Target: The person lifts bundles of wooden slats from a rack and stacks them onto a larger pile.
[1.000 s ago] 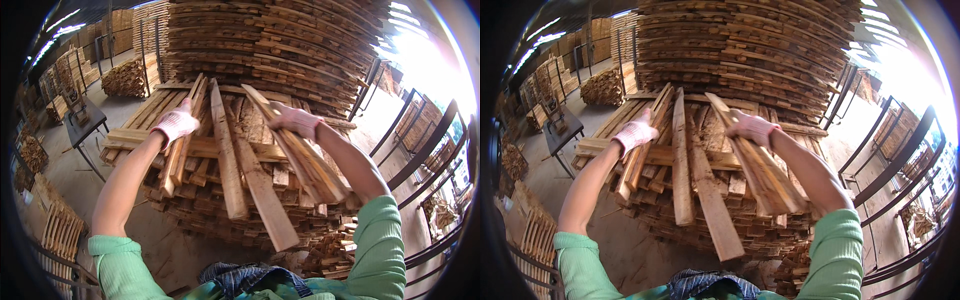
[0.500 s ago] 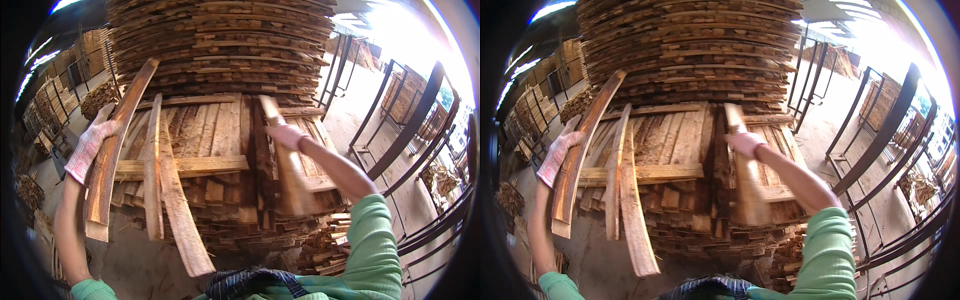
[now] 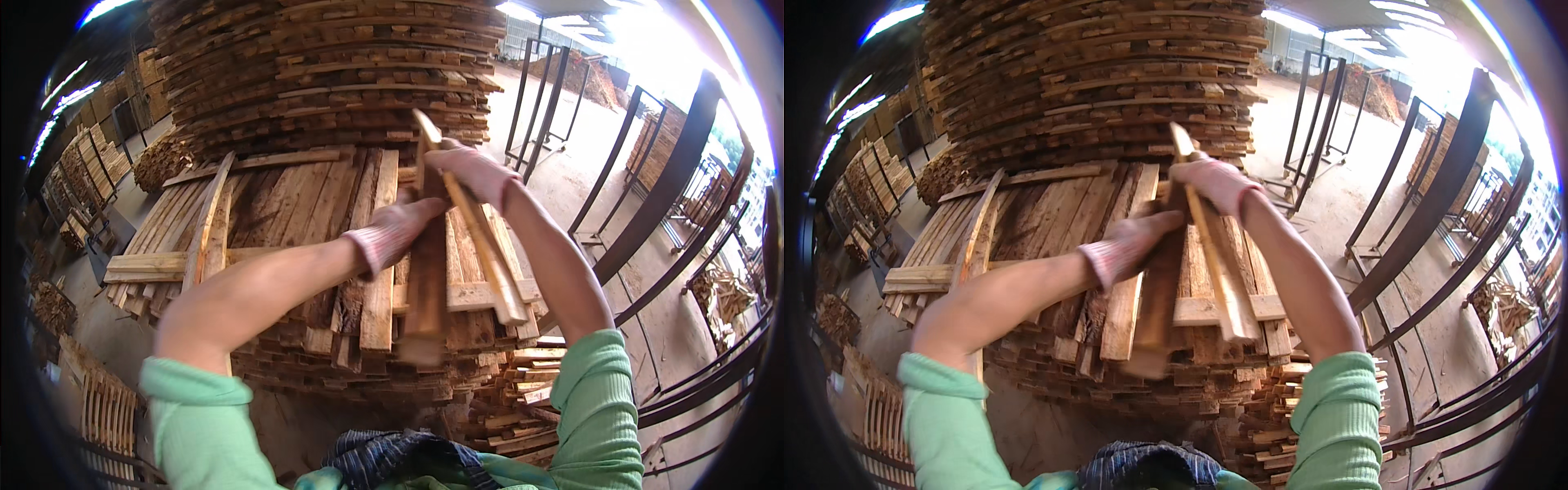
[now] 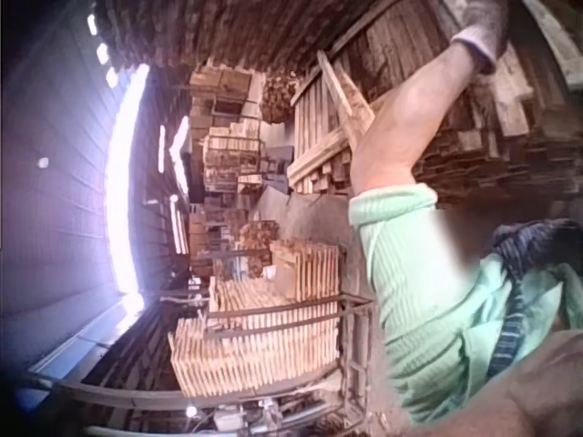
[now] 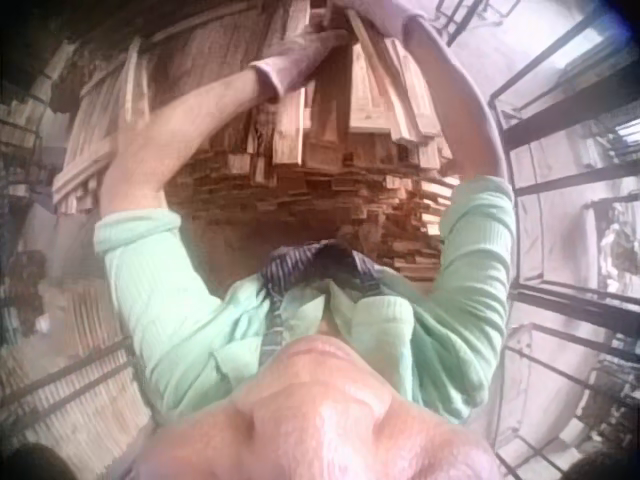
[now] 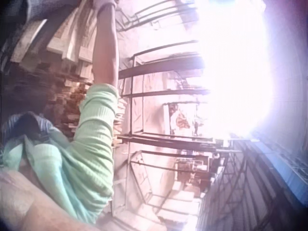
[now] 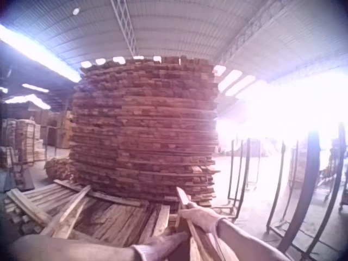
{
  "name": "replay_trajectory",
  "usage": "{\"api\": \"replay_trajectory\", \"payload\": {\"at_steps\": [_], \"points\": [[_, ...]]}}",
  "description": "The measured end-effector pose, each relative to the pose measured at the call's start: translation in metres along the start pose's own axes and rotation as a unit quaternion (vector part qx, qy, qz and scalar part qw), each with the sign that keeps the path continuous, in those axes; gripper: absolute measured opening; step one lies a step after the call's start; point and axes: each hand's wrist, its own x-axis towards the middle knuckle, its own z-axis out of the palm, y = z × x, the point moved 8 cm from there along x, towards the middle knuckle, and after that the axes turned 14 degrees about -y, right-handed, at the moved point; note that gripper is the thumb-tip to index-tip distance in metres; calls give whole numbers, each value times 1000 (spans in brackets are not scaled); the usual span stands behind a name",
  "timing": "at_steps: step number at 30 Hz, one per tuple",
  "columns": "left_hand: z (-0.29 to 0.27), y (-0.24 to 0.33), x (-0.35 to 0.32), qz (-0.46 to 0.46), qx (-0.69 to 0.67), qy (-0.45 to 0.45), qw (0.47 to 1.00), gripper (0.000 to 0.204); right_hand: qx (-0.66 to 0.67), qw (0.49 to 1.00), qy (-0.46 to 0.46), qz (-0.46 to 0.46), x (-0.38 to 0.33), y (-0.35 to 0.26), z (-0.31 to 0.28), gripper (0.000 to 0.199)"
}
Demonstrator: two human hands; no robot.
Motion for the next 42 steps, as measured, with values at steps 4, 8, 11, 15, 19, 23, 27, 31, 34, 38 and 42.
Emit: {"api": "replay_trajectory", "payload": {"at_steps": [4, 8, 11, 15, 19, 23, 27, 31, 34, 38, 42], "points": [[36, -30, 53, -120, 637, -141, 748, 54, -712, 686, -120, 88, 72, 121, 2, 33], [5, 12, -7, -209, 563, -71, 797, 59, -668, 726, -142, 81, 72, 102, 33, 31], [-35, 10, -21, -110, 596, -88, 790, 57, -471, 851, -59, 226, 70, 92, 30, 45], [-135, 79, -41, -8, 730, 73, 679, 46, -483, 855, 95, 164, 94, 113, -10, 44], [-319, 66, -132, -296, 649, 233, 661, 70, -906, 387, -172, -13, 97, 75, 95, 27], [-328, 9, -152, -390, 617, 267, 630, 89, -480, 872, -17, 91, 90, 62, 58, 41], [-362, 8, -169, -246, 531, 312, 748, 99, -176, 983, 20, 41, 44, 54, 4, 71], [-334, 14, -134, -197, 420, 301, 833, 110, -269, 956, 40, 113, 51, 153, -57, 69], [-326, 38, -170, -90, 215, 302, 925, 93, -232, 961, 28, 148, 64, 129, -5, 62], [-280, 97, -125, 9, 260, 302, 917, 85, -571, 820, -41, -13, 91, 112, 46, 44], [-216, 98, -86, 84, 267, 325, 903, 84, -358, 923, -58, 125, 55, 71, 35, 36]]}}
